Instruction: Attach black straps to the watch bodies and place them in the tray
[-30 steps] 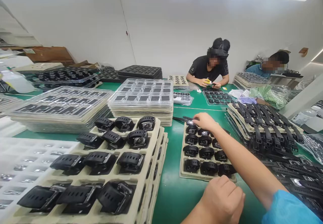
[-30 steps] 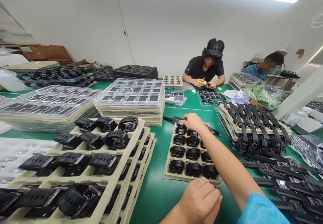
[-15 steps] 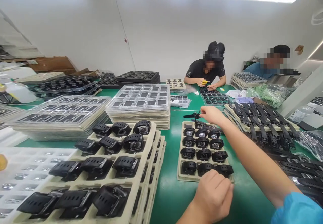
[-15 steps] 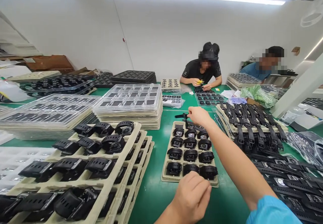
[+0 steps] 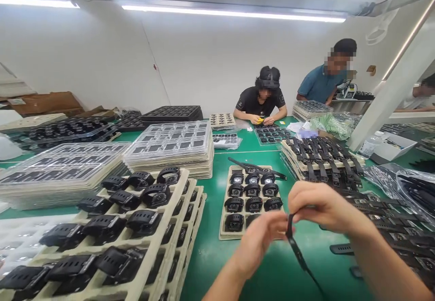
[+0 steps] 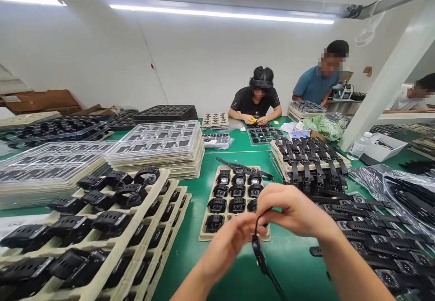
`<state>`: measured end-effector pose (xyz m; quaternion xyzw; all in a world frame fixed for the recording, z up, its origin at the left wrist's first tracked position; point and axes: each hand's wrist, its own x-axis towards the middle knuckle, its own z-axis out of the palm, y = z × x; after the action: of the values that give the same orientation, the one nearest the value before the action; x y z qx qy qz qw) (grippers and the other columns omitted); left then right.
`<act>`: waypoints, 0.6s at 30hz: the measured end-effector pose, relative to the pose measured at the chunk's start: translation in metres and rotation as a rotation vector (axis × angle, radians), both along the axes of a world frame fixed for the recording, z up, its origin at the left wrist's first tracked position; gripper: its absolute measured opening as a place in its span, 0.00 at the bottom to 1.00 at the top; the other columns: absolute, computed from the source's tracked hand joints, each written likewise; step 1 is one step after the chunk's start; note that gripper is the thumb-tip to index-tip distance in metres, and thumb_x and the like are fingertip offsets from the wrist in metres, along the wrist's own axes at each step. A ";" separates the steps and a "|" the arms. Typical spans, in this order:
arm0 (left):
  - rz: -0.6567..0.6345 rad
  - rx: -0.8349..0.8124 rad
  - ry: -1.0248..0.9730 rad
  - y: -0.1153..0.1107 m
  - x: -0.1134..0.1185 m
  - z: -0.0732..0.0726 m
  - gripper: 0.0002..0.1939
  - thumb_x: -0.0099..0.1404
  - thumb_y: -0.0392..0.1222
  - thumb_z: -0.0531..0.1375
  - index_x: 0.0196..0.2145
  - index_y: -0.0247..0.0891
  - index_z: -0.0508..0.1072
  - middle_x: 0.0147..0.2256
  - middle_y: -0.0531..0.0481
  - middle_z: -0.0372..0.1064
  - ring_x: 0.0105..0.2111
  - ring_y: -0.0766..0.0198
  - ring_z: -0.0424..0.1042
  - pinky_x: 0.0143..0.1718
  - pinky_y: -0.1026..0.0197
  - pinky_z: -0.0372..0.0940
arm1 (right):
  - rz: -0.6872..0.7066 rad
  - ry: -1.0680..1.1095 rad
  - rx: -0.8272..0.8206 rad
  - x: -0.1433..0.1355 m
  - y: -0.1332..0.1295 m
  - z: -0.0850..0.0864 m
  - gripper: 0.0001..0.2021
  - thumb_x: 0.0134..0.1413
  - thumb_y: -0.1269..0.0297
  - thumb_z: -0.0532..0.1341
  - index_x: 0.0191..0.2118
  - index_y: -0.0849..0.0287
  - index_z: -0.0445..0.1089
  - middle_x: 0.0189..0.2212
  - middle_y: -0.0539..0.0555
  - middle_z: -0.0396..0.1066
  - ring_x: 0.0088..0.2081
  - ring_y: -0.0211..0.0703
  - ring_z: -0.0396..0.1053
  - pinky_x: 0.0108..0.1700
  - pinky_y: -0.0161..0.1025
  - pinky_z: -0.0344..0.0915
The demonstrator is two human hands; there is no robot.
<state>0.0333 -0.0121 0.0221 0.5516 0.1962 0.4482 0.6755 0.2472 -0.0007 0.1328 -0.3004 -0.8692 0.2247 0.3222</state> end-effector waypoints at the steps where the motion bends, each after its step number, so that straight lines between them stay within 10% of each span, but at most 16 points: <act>1: -0.155 -0.102 -0.059 -0.004 0.008 0.000 0.28 0.73 0.60 0.50 0.44 0.33 0.77 0.36 0.39 0.78 0.39 0.52 0.78 0.44 0.49 0.71 | 0.009 0.023 -0.031 -0.004 -0.003 -0.008 0.06 0.66 0.64 0.63 0.36 0.53 0.76 0.33 0.53 0.74 0.37 0.42 0.73 0.39 0.36 0.70; 4: -0.231 -0.298 -0.168 -0.011 0.021 -0.005 0.26 0.67 0.62 0.60 0.34 0.32 0.75 0.24 0.46 0.73 0.26 0.62 0.74 0.33 0.59 0.68 | -0.089 0.114 -0.061 -0.013 -0.004 -0.032 0.07 0.64 0.65 0.64 0.33 0.54 0.74 0.31 0.52 0.74 0.36 0.42 0.71 0.39 0.37 0.69; 15: 0.221 -0.463 -0.159 0.002 -0.001 0.006 0.24 0.61 0.62 0.67 0.34 0.34 0.74 0.23 0.52 0.69 0.25 0.67 0.66 0.29 0.64 0.63 | -0.496 0.405 0.081 -0.028 -0.018 -0.071 0.10 0.60 0.65 0.64 0.47 0.50 0.74 0.45 0.57 0.72 0.49 0.52 0.69 0.55 0.50 0.64; 18: 0.333 -0.462 -0.208 0.010 -0.007 0.011 0.26 0.60 0.63 0.67 0.40 0.35 0.75 0.29 0.49 0.72 0.27 0.65 0.68 0.32 0.62 0.65 | -0.224 0.541 -0.271 -0.049 -0.057 -0.092 0.07 0.60 0.57 0.65 0.42 0.50 0.76 0.35 0.53 0.71 0.39 0.48 0.69 0.45 0.44 0.67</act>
<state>0.0267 -0.0017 0.0330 0.2948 0.3106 0.5504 0.7167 0.1978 -0.0578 0.0406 -0.3636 -0.6757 0.3731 0.5215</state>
